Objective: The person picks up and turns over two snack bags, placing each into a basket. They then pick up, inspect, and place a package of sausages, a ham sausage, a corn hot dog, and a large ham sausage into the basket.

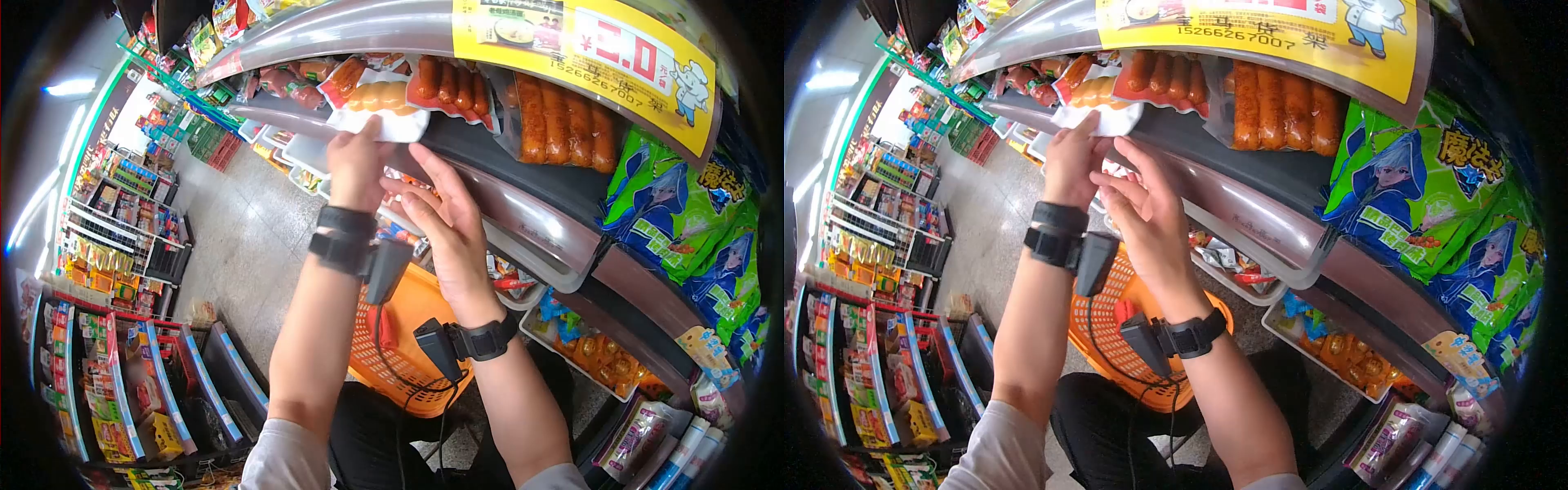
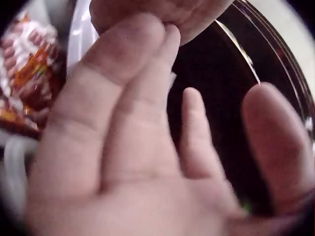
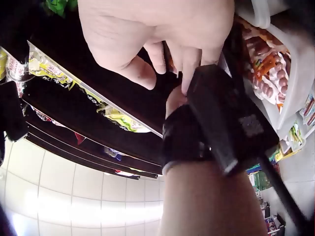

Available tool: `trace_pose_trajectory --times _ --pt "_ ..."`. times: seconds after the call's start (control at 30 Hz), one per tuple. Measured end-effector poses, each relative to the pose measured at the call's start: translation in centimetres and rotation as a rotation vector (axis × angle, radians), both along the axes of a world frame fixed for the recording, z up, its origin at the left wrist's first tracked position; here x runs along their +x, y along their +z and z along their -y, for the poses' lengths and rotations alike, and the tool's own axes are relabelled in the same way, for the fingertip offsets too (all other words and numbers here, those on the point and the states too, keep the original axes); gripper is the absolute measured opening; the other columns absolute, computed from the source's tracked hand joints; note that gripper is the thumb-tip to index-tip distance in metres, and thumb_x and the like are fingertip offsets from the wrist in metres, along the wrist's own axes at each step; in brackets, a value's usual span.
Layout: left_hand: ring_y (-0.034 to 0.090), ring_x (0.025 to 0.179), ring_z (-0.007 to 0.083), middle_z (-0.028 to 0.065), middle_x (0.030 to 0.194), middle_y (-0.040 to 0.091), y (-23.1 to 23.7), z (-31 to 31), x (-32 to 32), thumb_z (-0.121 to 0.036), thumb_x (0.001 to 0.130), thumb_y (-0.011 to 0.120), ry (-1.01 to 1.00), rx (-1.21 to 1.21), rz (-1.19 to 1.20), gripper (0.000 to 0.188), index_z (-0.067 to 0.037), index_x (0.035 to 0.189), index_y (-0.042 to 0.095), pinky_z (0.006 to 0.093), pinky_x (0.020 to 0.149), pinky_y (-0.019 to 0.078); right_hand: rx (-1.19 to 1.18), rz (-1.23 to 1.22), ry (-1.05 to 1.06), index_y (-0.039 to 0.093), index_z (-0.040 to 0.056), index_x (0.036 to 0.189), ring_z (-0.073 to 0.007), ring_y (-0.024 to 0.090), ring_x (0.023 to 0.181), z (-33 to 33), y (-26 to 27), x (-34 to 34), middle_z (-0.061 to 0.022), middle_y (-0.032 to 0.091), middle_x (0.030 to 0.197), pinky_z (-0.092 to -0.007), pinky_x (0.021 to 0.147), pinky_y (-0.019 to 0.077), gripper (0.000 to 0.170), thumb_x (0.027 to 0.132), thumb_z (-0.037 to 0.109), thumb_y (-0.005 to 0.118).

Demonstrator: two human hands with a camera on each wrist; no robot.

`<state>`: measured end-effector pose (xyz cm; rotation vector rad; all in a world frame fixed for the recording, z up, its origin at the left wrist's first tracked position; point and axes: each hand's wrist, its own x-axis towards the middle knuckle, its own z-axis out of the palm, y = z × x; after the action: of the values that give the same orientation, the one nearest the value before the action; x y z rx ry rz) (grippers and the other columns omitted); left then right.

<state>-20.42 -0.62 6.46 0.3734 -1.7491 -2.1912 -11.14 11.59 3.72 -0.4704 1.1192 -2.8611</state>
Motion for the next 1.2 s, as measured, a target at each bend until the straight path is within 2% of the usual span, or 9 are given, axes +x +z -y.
trace_pose_trajectory --times 0.1,0.2,0.43,0.5,0.63,0.83,0.97,1.1,1.2 --pt "0.064 0.056 0.0218 0.0153 0.061 0.063 0.6 -0.1 -2.6 -0.023 0.084 0.068 0.177 -1.01 -0.099 0.036 0.008 0.067 0.059 0.0316 0.052 0.0491 -0.033 0.042 -0.007 0.038 0.0025 0.139 -0.0186 0.056 0.114 0.2 0.0 0.0 -0.0147 0.058 0.12 -0.0304 0.097 0.0413 0.052 0.09 0.005 0.056" --pt "0.066 0.069 0.0377 0.0247 0.069 0.063 2.0 -0.1 -3.9 -0.043 0.076 0.069 0.186 -1.371 -0.104 0.049 0.006 0.074 0.066 0.0405 0.063 0.0507 0.067 0.029 0.011 0.038 0.0023 0.138 -0.0189 0.056 0.114 -0.2 0.0 0.2 -0.015 0.057 0.123 -0.0323 0.097 0.042 0.052 0.09 0.005 0.056" --pt "0.061 0.068 0.0382 0.019 0.066 0.063 2.5 3.2 -2.9 -0.05 0.083 0.059 0.289 -1.229 0.004 0.051 -0.001 0.067 0.06 0.0453 0.064 0.0469 0.11 0.03 0.013 0.044 -0.0005 0.131 -0.019 0.058 0.109 -0.4 -0.3 0.6 -0.0126 0.054 0.124 -0.0322 0.094 0.0451 0.044 0.088 0.002 0.054" --pt "0.059 0.075 0.039 0.0189 0.076 0.062 0.5 7.5 -6.0 -0.04 0.088 0.054 0.41 -1.358 -0.306 0.039 -0.002 0.079 0.059 0.047 0.07 0.0453 0.111 0.058 0.036 0.047 -0.002 0.126 -0.0181 0.06 0.102 -0.5 -0.6 0.7 -0.0112 0.054 0.121 -0.0303 0.091 0.0471 0.038 0.088 -0.002 0.053" --pt "0.056 0.097 0.0451 0.0273 0.098 0.06 -0.5 15.4 -12.1 -0.026 0.092 0.047 0.362 -1.444 -0.193 0.029 -0.004 0.109 0.053 0.0485 0.087 0.0439 0.189 0.067 0.068 0.054 -0.0016 0.116 -0.0121 0.059 0.087 -0.9 -1.0 0.3 -0.0084 0.058 0.105 -0.0258 0.083 0.0448 0.028 0.089 0.007 0.054" --pt "0.045 0.126 0.0366 0.0162 0.136 0.05 -3.1 21.3 -20.9 -0.058 0.089 0.042 0.062 -1.349 0.213 0.06 -0.023 0.138 0.043 0.0437 0.104 0.0352 0.241 0.062 0.114 0.058 0.0 0.106 -0.0068 0.055 0.081 -1.0 -1.1 -0.3 -0.0017 0.057 0.099 -0.0222 0.073 0.0455 0.018 0.092 0.011 0.059" --pt "0.056 0.116 0.0345 0.012 0.132 0.056 -3.8 24.9 -24.0 -0.054 0.088 0.046 0.108 -1.896 0.087 0.055 -0.023 0.133 0.051 0.0418 0.1 0.0393 0.267 0.03 0.163 0.059 0.0008 0.103 -0.0054 0.054 0.082 -1.0 -1.4 0.0 -0.0009 0.057 0.098 -0.0213 0.075 0.0445 0.015 0.091 0.009 0.058" --pt "0.065 0.095 0.0347 0.0231 0.113 0.062 -2.2 21.5 -21.1 -0.03 0.085 0.062 0.18 -0.825 -0.241 0.042 0.002 0.112 0.058 0.0405 0.079 0.0518 0.305 0.004 0.201 0.059 0.0015 0.103 -0.0049 0.054 0.083 -1.8 -0.9 0.3 -0.0001 0.057 0.097 -0.0211 0.076 0.0442 0.014 0.09 0.008 0.058" --pt "0.06 0.054 0.0219 0.0112 0.082 0.062 1.8 15.3 -15.0 -0.021 0.083 0.072 0.466 -0.235 -0.161 0.032 0.001 0.096 0.053 0.0365 0.043 0.0491 0.242 0.018 0.197 0.059 0.0019 0.102 -0.0046 0.053 0.083 -2.0 -0.9 0.3 0.0005 0.058 0.095 -0.0209 0.075 0.0445 0.014 0.09 0.008 0.058"
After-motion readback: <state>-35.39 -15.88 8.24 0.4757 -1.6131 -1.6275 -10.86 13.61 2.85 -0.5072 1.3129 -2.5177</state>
